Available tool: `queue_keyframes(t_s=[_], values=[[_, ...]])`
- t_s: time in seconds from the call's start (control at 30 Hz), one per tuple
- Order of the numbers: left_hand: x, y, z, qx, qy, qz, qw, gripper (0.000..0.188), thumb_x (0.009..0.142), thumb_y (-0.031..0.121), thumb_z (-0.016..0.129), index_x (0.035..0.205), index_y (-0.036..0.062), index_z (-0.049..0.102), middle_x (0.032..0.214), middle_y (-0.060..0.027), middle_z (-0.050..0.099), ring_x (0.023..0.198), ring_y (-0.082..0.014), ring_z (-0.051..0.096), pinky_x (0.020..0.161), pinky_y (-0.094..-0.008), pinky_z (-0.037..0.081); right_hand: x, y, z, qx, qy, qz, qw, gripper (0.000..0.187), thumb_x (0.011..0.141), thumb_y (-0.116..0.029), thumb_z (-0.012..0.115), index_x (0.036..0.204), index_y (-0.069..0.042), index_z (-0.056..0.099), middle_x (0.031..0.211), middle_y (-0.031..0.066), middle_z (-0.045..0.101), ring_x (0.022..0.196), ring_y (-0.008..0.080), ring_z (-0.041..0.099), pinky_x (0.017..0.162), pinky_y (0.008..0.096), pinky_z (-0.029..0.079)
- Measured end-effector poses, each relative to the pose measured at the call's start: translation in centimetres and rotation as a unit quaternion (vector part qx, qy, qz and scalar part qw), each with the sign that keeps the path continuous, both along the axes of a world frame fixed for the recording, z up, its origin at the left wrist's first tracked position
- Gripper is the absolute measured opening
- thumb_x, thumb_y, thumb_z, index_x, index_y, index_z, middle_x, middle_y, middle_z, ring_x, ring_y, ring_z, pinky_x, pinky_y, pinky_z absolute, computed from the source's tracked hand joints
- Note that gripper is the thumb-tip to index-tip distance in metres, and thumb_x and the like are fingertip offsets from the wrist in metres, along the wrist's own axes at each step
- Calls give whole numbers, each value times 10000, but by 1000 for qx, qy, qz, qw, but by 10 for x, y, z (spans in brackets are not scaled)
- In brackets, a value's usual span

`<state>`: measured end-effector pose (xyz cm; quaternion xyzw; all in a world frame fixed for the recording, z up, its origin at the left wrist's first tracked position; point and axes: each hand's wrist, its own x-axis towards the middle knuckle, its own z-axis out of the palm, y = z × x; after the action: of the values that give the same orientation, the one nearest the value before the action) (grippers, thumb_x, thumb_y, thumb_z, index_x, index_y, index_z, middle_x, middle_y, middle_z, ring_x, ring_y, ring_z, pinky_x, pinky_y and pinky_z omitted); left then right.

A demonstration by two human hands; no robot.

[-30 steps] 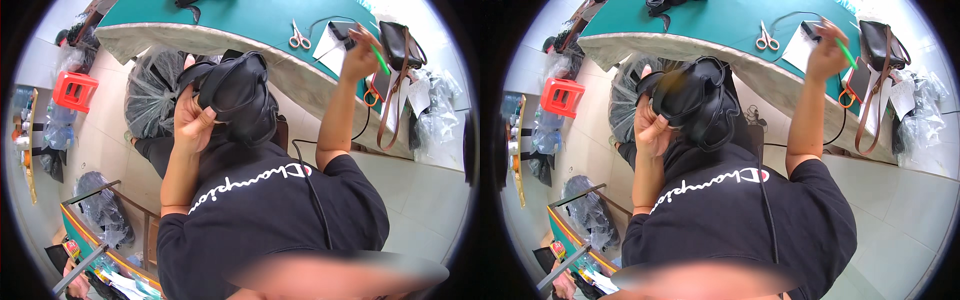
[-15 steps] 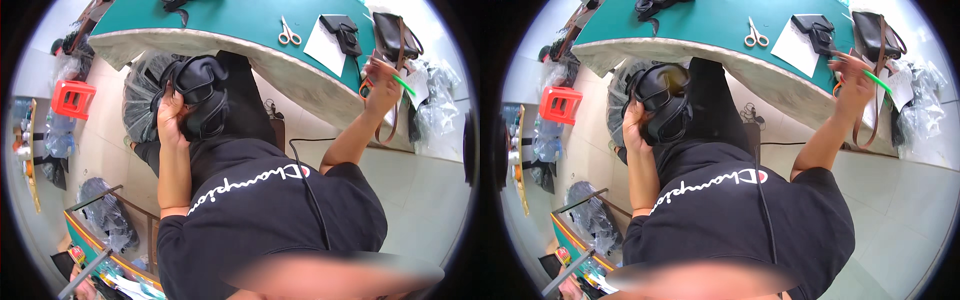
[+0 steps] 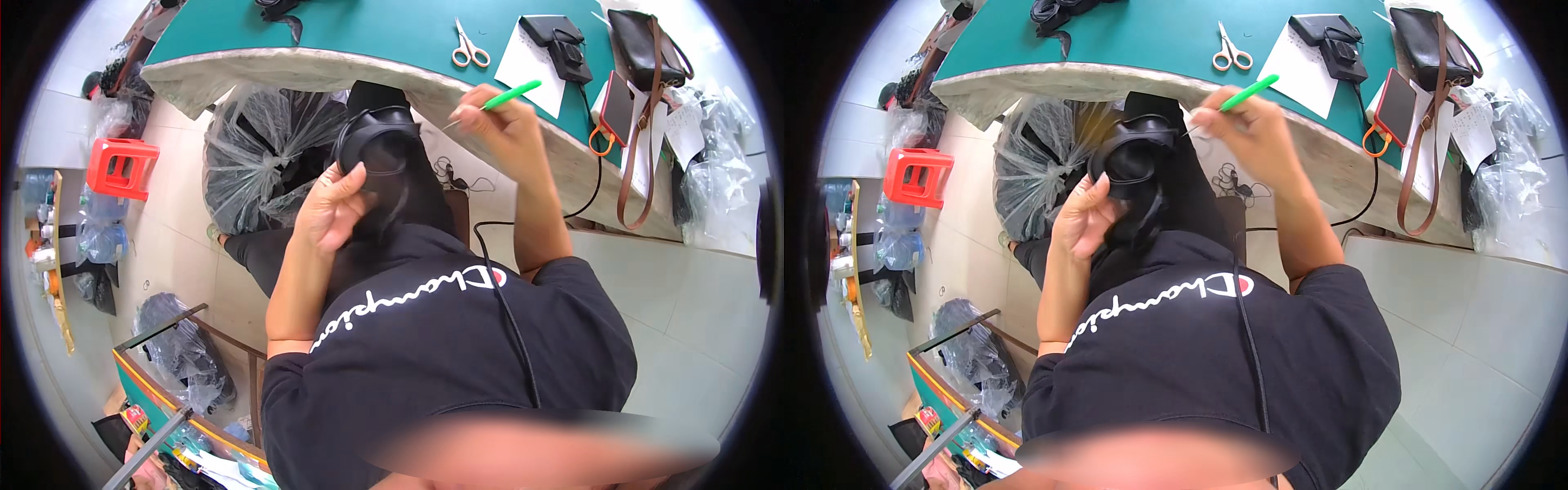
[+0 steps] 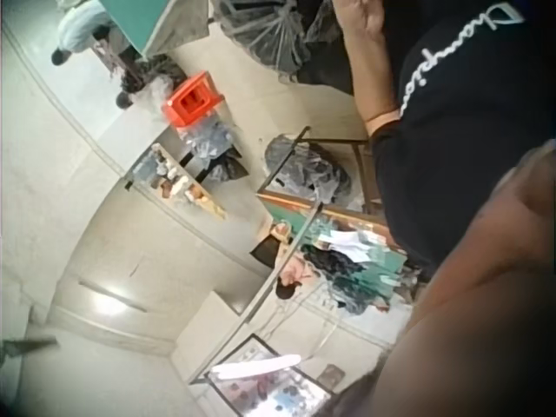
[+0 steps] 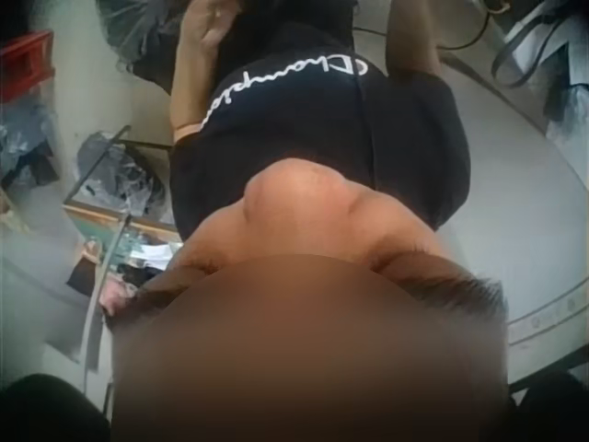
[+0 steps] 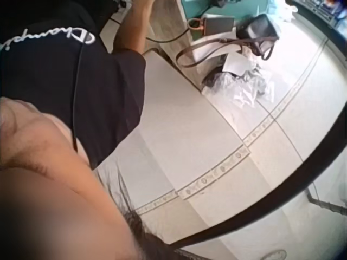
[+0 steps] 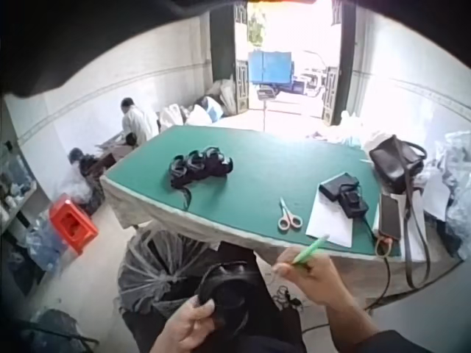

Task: Detailing and marking black shoe components at a factory workbench.

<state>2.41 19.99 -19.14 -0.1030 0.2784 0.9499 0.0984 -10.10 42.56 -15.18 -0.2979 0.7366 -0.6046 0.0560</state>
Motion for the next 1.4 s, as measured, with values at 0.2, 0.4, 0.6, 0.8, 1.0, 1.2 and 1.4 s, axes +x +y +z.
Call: queue_keyframes(t_s=[0.2, 0.4, 0.6, 0.8, 1.0, 1.2, 1.4], values=[[7, 13, 1, -86, 56, 80, 991, 216, 835, -3, 653, 1048, 33, 650, 1008, -64, 669, 888, -153, 633, 807, -305, 515, 36, -46, -15, -192, -12, 111, 975, 190, 921, -149, 592, 882, 33, 628, 885, 103, 577, 783, 135, 560, 681, 241, 443], [13, 17, 8, -214, 131, 159, 955, 247, 778, -63, 688, 1016, 0, 677, 992, -52, 662, 871, -122, 604, 801, -260, 485, 43, -52, -16, -133, 84, 98, 983, 166, 892, -149, 632, 856, 13, 629, 917, 100, 570, 798, 138, 545, 695, 248, 439], [13, 16, 6, -271, 142, 190, 933, 277, 757, -80, 699, 1026, -18, 675, 1000, -57, 657, 907, -119, 589, 815, -254, 465, 43, -53, -16, -138, 105, 82, 982, 123, 824, -131, 691, 857, -19, 653, 914, 107, 580, 799, 174, 563, 679, 284, 466], [13, 15, 9, -268, 125, 188, 936, 328, 745, -102, 695, 1059, -13, 663, 997, -54, 652, 901, -121, 590, 813, -258, 472, 28, -56, -19, -84, 440, 35, 893, 170, 746, 0, 690, 910, -19, 649, 988, 152, 655, 827, 277, 647, 690, 313, 532], [13, 2, 12, -144, 155, 143, 967, 467, 732, -48, 724, 1180, -3, 598, 934, -16, 620, 822, -112, 572, 719, -241, 480, -49, -44, -7, -263, 277, -109, 918, 123, 943, -70, 528, 954, 41, 579, 910, 196, 668, 824, 253, 670, 710, 367, 580], [12, -32, 12, 33, 180, 129, 975, 406, 752, 46, 740, 1106, 0, 546, 911, -9, 514, 812, -130, 532, 678, -244, 479, -108, 25, 6, -278, 298, -307, 860, 180, 931, -112, 563, 932, 67, 587, 869, 218, 671, 751, 259, 682, 687, 363, 605], [15, -40, 13, 53, 146, 121, 980, 297, 792, 85, 710, 1018, 17, 530, 974, -26, 497, 980, -187, 537, 936, -356, 436, -111, 64, 10, -278, 232, -345, 866, 162, 928, -108, 569, 947, 51, 592, 903, 211, 666, 775, 267, 678, 719, 375, 599]])
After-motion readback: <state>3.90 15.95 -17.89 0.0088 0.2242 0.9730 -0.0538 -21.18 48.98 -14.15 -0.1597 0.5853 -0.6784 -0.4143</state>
